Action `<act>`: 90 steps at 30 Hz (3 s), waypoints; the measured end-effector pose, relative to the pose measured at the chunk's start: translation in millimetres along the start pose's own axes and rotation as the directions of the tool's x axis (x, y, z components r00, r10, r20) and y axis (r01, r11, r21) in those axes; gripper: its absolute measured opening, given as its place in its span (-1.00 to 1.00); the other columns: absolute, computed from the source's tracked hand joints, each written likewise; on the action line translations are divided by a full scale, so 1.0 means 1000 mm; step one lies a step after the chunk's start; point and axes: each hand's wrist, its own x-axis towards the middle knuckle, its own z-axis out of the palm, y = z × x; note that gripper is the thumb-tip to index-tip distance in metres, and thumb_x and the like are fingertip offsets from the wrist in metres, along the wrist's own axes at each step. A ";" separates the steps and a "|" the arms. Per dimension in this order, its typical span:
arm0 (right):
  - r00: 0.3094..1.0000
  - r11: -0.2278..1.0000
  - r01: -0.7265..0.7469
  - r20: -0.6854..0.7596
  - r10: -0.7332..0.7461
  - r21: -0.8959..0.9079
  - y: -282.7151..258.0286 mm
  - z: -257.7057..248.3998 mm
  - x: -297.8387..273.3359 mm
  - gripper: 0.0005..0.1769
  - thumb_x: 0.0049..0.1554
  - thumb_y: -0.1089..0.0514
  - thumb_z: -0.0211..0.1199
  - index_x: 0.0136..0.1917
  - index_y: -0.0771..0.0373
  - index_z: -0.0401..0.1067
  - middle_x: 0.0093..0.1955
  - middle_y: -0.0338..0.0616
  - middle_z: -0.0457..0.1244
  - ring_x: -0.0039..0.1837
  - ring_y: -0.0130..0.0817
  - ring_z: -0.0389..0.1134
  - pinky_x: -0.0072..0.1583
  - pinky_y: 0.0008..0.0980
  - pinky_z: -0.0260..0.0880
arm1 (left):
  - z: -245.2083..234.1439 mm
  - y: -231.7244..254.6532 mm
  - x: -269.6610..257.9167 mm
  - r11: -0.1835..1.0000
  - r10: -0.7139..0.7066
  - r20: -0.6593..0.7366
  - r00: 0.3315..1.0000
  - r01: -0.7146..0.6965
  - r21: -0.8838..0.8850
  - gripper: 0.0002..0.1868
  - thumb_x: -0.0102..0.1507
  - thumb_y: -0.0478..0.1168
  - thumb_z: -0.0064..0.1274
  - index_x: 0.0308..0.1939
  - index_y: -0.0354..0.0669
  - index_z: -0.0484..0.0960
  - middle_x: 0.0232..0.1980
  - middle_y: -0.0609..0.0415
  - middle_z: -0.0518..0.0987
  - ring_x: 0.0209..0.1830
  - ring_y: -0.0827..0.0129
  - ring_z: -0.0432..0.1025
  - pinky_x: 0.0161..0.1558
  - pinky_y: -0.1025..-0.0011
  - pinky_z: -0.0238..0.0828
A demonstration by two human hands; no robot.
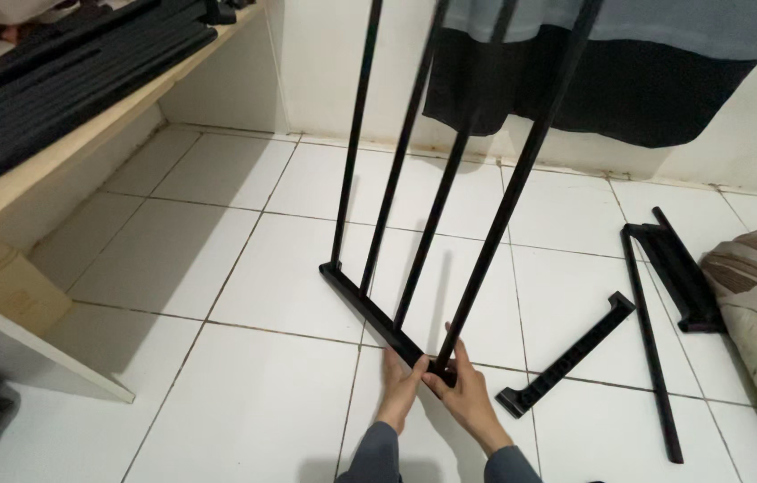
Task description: The person assembles a black metal rack on the tiled floor, inserting long metal tubes one by one into the sockets of a base frame and then fitting side frames and crossbars together by hand. The rack is partially built by the end of the clip.
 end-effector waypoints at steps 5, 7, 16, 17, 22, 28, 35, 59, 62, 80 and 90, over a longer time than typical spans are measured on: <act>0.999 0.999 0.023 -0.044 -0.025 -0.034 0.031 0.009 -0.009 0.05 0.09 0.18 0.31 0.66 -0.08 -0.24 -0.04 0.01 0.48 0.00 -0.13 0.56 0.07 -0.20 0.49 | -0.017 0.060 0.005 0.865 0.354 -0.162 0.921 -0.256 0.432 0.26 0.16 0.13 0.28 0.58 -0.13 -0.38 0.64 -0.25 -0.31 0.64 -0.08 -0.32 0.53 0.09 -0.25; 0.994 0.995 0.086 -0.060 -0.090 -0.058 0.045 0.016 -0.015 0.04 0.09 0.21 0.30 0.66 -0.02 -0.23 -0.12 0.02 0.45 -0.05 -0.07 0.52 0.07 -0.18 0.46 | -0.017 0.092 0.009 0.761 0.492 -0.057 0.869 -0.397 0.513 0.21 0.17 0.09 0.24 0.56 -0.16 -0.36 0.64 -0.24 -0.22 0.64 -0.10 -0.23 0.54 0.07 -0.20; 0.956 0.883 0.200 -0.111 -0.270 -0.424 0.082 -0.006 0.012 0.15 -0.09 0.07 0.49 0.61 0.04 -0.10 -0.25 -0.13 0.44 -0.07 -0.15 0.50 0.21 -0.02 0.26 | 0.019 0.129 0.026 0.763 0.453 0.167 0.876 -0.478 0.435 -0.64 0.41 -0.24 -0.09 0.26 -0.30 0.31 0.09 -0.33 0.59 0.11 -0.18 0.50 0.05 0.10 0.48; 0.965 0.878 0.199 -0.069 -0.252 -0.435 0.082 -0.013 0.014 0.19 -0.10 0.02 0.51 0.62 0.02 -0.11 -0.21 -0.17 0.45 -0.04 -0.17 0.51 0.18 -0.06 0.32 | 0.019 0.125 0.025 0.780 0.426 0.194 0.884 -0.467 0.417 -0.71 0.41 -0.28 -0.09 0.18 -0.32 0.35 0.01 -0.33 0.63 0.06 -0.16 0.54 -0.01 0.10 0.51; 0.993 0.978 0.098 -0.044 -0.108 -0.184 0.039 -0.045 0.018 0.18 -0.14 0.03 0.55 0.63 -0.05 0.01 0.03 -0.12 0.43 0.16 -0.24 0.47 0.26 -0.26 0.45 | 0.021 0.119 0.023 0.733 0.458 0.199 0.866 -0.495 0.466 -0.60 0.32 -0.40 -0.07 0.22 -0.41 0.25 0.04 -0.29 0.61 0.04 -0.13 0.54 -0.04 0.12 0.54; 0.881 0.806 0.461 -0.305 -0.363 0.371 -0.133 -0.144 0.028 -0.44 0.12 0.03 0.28 0.36 0.19 0.34 -0.13 -0.08 0.39 0.00 -0.29 0.47 0.08 -0.27 0.57 | 0.028 0.140 0.017 0.705 0.432 0.202 0.879 -0.469 0.532 -0.66 0.33 -0.39 -0.06 0.17 -0.37 0.31 -0.02 -0.31 0.61 0.02 -0.15 0.52 -0.07 0.07 0.51; 0.705 0.554 0.699 -0.306 -0.640 0.452 -0.304 -0.245 0.020 -0.43 0.44 -0.18 -0.16 -0.25 0.22 0.25 -0.52 -0.38 -0.08 -0.52 -0.56 -0.12 -0.45 -0.47 -0.13 | 0.059 0.144 0.016 0.727 0.466 0.083 0.881 -0.435 0.531 -0.66 0.35 -0.27 0.01 0.15 -0.36 0.39 -0.10 -0.29 0.63 -0.07 -0.18 0.54 -0.09 0.06 0.48; 0.899 0.830 0.419 -0.293 -0.324 0.367 -0.306 -0.308 0.189 -0.35 0.40 -0.17 -0.14 -0.45 0.18 0.19 -0.60 -0.28 -0.02 -0.55 -0.47 -0.04 -0.45 -0.42 -0.02 | -0.132 0.571 0.068 -0.118 0.971 0.218 0.097 -0.600 0.792 -0.74 0.29 -0.16 0.14 0.00 -0.20 0.61 -0.08 -0.05 0.58 -0.02 0.04 0.44 0.10 0.01 0.39; 0.888 0.810 0.442 -0.318 -0.333 0.386 -0.299 -0.305 0.186 -0.35 0.41 -0.17 -0.10 -0.44 0.16 0.13 -0.58 -0.30 -0.04 -0.53 -0.50 -0.09 -0.44 -0.43 -0.09 | -0.122 0.573 0.096 -0.047 0.946 0.278 0.168 -0.778 0.627 -0.69 0.42 -0.05 0.03 -0.02 -0.26 0.63 -0.16 -0.10 0.62 -0.12 0.01 0.48 -0.04 0.06 0.43; 0.568 0.534 0.611 -0.146 -0.810 -0.585 -0.377 -0.307 0.181 -0.50 0.37 -0.11 0.06 0.31 0.32 0.49 0.24 0.07 0.35 0.23 -0.02 0.40 0.21 -0.14 0.40 | -0.121 0.542 0.149 0.928 0.362 0.463 0.809 -0.359 -0.099 -0.57 0.50 -0.01 -0.25 -0.39 -0.12 0.41 -0.73 0.26 0.19 -0.82 0.56 0.01 -0.74 0.49 -0.07; 0.643 0.281 0.439 0.080 -0.762 -0.853 -0.416 -0.131 0.234 -0.28 0.35 -0.23 -0.11 0.55 0.31 0.13 0.57 0.03 0.11 0.54 -0.09 0.15 0.48 0.22 0.05 | -0.121 0.534 0.151 0.879 0.460 0.375 0.805 -0.473 -0.062 -0.67 0.47 -0.10 -0.25 0.29 -0.07 0.25 -0.13 0.12 0.65 -0.23 0.43 0.44 -0.16 0.36 0.54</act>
